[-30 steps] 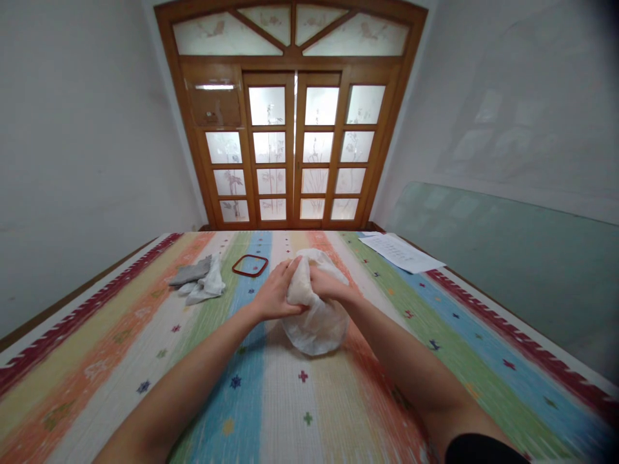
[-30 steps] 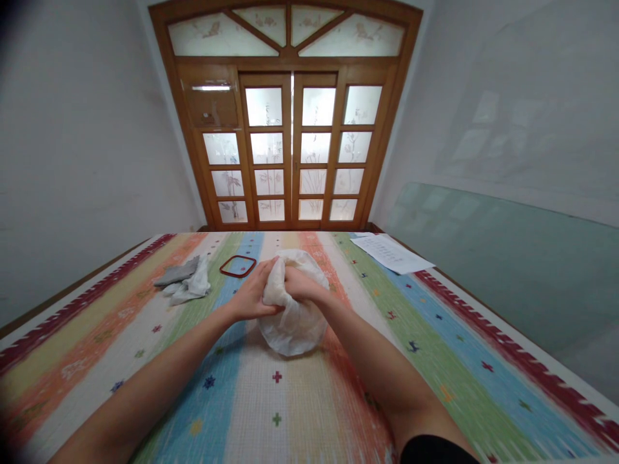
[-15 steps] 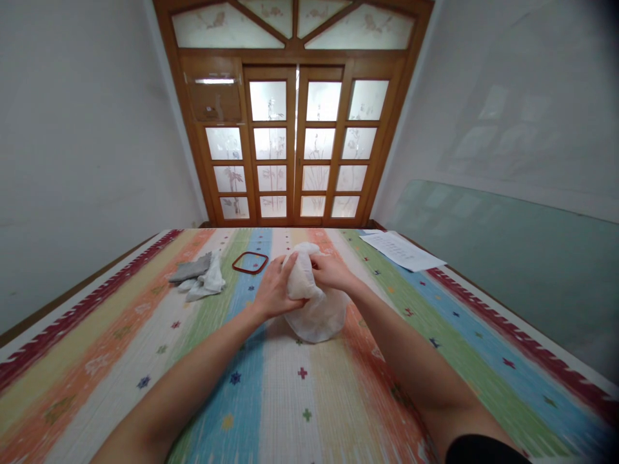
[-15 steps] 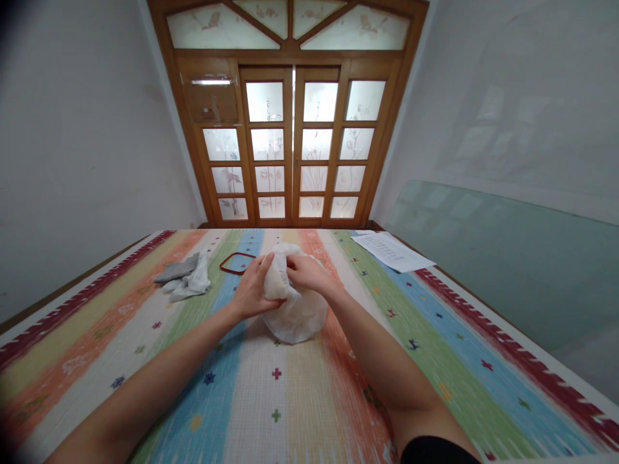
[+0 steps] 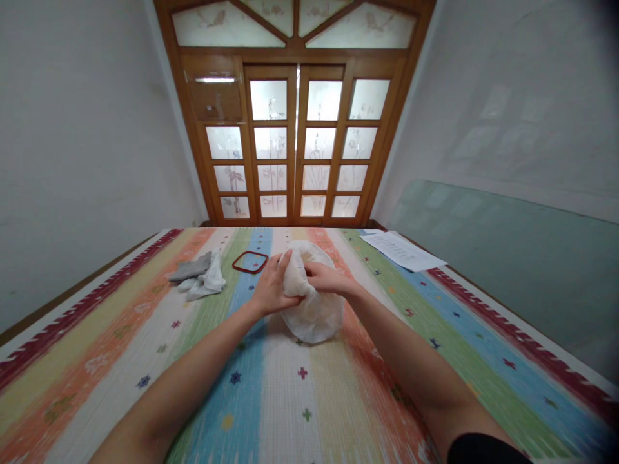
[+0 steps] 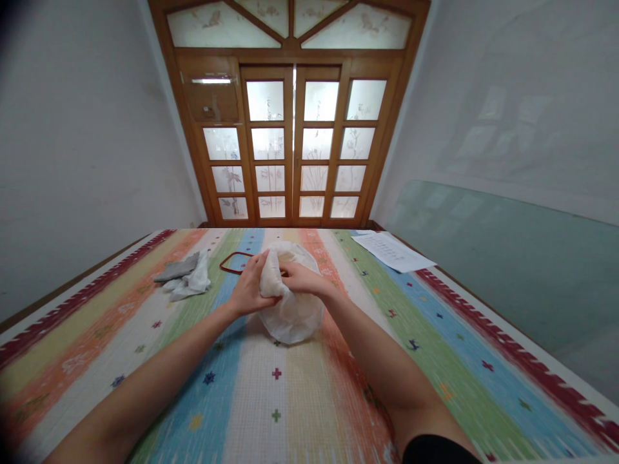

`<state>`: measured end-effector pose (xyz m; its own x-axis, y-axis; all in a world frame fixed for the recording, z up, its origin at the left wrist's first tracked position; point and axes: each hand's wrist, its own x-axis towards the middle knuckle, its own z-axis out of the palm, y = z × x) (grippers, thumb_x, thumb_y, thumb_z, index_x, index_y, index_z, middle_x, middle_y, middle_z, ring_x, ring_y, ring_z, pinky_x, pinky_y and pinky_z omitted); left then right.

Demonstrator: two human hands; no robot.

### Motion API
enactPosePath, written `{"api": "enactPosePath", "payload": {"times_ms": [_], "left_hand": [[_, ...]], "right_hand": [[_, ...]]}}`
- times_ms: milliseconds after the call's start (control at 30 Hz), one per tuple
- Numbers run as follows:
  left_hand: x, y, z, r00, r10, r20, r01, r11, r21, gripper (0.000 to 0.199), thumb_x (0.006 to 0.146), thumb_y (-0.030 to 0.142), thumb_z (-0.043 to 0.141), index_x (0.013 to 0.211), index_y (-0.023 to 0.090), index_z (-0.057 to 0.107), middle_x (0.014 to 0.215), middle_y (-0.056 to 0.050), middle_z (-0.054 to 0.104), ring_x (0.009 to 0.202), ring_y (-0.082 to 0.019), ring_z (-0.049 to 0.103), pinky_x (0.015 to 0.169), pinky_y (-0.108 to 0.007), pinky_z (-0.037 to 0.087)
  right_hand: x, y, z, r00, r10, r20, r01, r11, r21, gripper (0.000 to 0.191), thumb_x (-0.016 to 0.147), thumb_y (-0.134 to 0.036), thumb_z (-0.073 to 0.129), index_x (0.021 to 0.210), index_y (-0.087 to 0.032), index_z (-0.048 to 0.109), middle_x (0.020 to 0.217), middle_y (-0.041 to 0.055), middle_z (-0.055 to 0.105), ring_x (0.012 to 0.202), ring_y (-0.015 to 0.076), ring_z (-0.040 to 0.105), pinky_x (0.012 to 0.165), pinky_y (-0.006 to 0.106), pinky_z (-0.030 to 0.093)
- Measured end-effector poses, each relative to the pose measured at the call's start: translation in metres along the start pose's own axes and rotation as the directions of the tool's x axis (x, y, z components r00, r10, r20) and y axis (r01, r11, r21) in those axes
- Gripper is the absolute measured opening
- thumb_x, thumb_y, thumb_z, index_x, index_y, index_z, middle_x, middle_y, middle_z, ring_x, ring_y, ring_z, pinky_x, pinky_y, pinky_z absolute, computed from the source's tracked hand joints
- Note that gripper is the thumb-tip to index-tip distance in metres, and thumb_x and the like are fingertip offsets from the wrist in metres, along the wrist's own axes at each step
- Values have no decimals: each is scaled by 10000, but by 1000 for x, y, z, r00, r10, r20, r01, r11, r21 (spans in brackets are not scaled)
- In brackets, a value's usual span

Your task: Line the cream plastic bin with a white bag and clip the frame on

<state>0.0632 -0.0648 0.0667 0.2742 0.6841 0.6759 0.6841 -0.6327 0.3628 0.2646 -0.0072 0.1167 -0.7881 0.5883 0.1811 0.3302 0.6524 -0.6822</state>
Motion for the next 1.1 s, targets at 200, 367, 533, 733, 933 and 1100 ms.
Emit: {"api": "enactPosePath", "payload": {"times_ms": [200,367,533,733,933,1100], "left_hand": [[2,-14,-5,999,39,24,-37,997,-72,1301,614,433,889,1637,272,103,1536,-163,377,1427,-410,383,1182,-636,345],[1,-21,-7,997,78,22,-74,990,-119,1291,621,431,883,1638,291,100,1546,-155,374,1431,-403,386,1191,-639,334],[0,-22,-6,996,87,20,-84,989,-119,1302,610,405,884,1639,311,92,1547,-146,381,1435,-401,386,1198,-634,331],[-2,-26,-4,997,71,6,-70,990,-122,1282,604,380,875,1633,275,118,1550,-158,377,1436,-403,390,1196,-625,340],[-2,-29,-4,999,53,-11,-54,989,-135,1254,628,444,857,1631,273,123,1565,-161,368,1450,-406,380,1201,-630,327],[-2,-31,-3,999,48,-6,-48,990,-130,1269,622,440,861,1634,271,114,1568,-165,365,1451,-408,378,1198,-632,330]], "right_hand": [[-3,-6,-8,998,-36,57,40,997,-73,355,958,-281,537,1266,-213,698,1222,34,728,1103,207,665,1020,342,490],[-10,-19,-18,999,32,-40,-37,990,-135,335,974,-333,545,1238,-204,706,1151,55,745,1003,202,677,899,324,511],[-8,-22,-11,997,1,-78,-15,982,-189,248,962,-304,553,1072,-170,731,1020,55,745,884,184,656,797,297,493],[1,-17,3,997,-72,-18,68,982,-174,204,944,-257,558,993,-170,736,1002,59,732,923,191,635,860,304,492],[-5,-19,-9,995,-11,-104,-6,987,-162,284,975,-329,534,1088,-182,748,1014,43,752,884,171,649,823,295,482],[-3,-19,-3,999,-26,-25,20,979,-204,273,974,-287,523,963,-173,771,957,41,762,862,168,650,830,296,472]]}}
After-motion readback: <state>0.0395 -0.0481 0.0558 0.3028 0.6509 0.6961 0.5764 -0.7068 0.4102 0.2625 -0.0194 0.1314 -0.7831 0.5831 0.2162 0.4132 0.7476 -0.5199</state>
